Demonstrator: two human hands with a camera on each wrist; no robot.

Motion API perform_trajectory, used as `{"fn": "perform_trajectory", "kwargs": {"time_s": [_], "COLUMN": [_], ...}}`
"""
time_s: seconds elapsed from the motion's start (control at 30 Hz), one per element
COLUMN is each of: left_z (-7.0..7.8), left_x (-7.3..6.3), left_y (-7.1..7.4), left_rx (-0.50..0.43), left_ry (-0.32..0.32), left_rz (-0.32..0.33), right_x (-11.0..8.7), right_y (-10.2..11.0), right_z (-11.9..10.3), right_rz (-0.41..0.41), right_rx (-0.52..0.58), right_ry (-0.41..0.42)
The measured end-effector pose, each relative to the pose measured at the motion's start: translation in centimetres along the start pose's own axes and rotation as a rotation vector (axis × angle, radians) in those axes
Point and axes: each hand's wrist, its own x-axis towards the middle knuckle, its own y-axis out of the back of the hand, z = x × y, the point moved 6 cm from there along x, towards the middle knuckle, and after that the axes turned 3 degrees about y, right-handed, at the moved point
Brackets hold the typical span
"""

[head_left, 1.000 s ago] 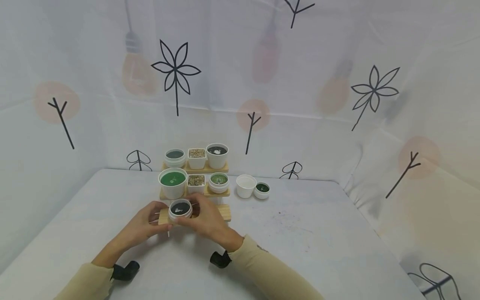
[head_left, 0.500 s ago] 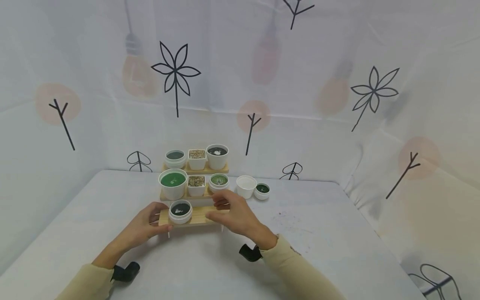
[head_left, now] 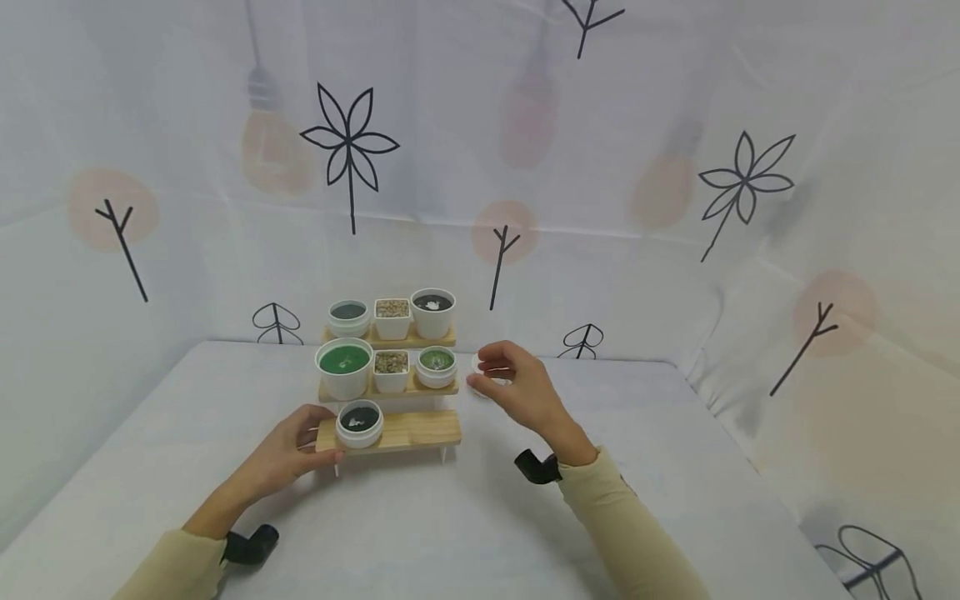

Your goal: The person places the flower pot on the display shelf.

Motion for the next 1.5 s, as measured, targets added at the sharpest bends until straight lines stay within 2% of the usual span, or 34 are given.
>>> {"fn": "perform_trajectory", "kwargs": {"time_s": [0.3, 0.63, 0.87, 1.2, 1.5], "left_z": [0.1, 0.1, -0.1, 0.0, -0.1], "left_x": [-0.1, 0.0, 0.1, 0.1, 0.1], "left_y": [0.0, 0.0, -0.1, 0.0, 0.0], "left_rx": [0.016, 0.020, 0.025, 0.012, 0.012], "left_ry": [0.012, 0.006, 0.014, 0.016, 0.039], "left_rz": [-0.001, -0.005, 0.001, -0.003, -0.008], "right_x": [0.9, 0.8, 0.5, 0.2, -0.2], "right_y": [2.6, 3.4, 3.6, 3.6, 3.1], "right_z": [5.2, 9.6, 11.7, 14.7, 16.1], "right_rz": [0.110, 0.139, 0.119, 0.042, -0.035], "right_rx": [-0.030, -0.060, -0.136, -0.157, -0.189], "right_ry": [-0.111, -0.230, -0.294, -0.384, -0.453]}}
